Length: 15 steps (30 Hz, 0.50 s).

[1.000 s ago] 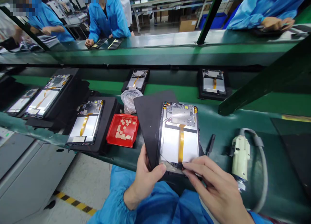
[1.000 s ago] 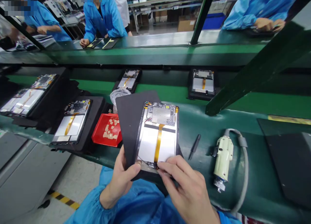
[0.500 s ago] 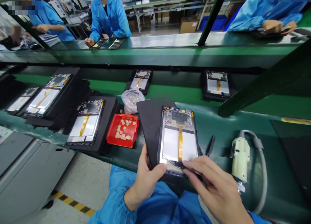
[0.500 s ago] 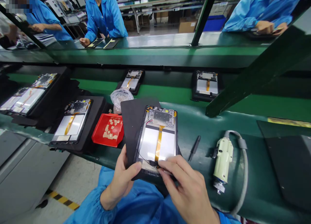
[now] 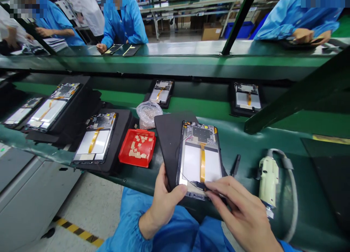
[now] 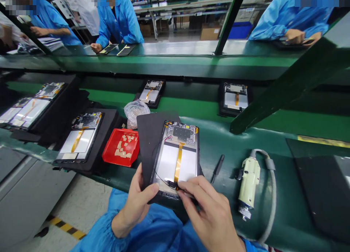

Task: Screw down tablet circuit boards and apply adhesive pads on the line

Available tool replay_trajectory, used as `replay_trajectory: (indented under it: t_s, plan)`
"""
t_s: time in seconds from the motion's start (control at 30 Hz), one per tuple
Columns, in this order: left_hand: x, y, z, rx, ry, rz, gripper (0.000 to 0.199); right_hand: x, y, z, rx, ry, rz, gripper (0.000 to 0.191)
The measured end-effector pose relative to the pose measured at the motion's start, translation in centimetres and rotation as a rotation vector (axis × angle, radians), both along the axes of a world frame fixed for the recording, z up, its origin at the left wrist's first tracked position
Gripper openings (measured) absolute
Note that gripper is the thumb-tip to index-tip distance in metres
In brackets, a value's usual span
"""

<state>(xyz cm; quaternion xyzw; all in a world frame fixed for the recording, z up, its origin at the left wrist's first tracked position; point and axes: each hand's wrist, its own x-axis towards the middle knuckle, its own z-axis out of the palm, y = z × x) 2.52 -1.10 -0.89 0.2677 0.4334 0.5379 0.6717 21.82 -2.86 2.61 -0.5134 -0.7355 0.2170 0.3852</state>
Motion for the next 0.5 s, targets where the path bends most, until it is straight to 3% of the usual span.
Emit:
replay_trajectory:
  t_s: [0.5]
  plan:
    - [-0.15, 0.12, -0.78, 0.020, 0.010, -0.003, 0.077, 0.29, -0.33, -0.35, -0.024, -0.010, 0.015, 0.021]
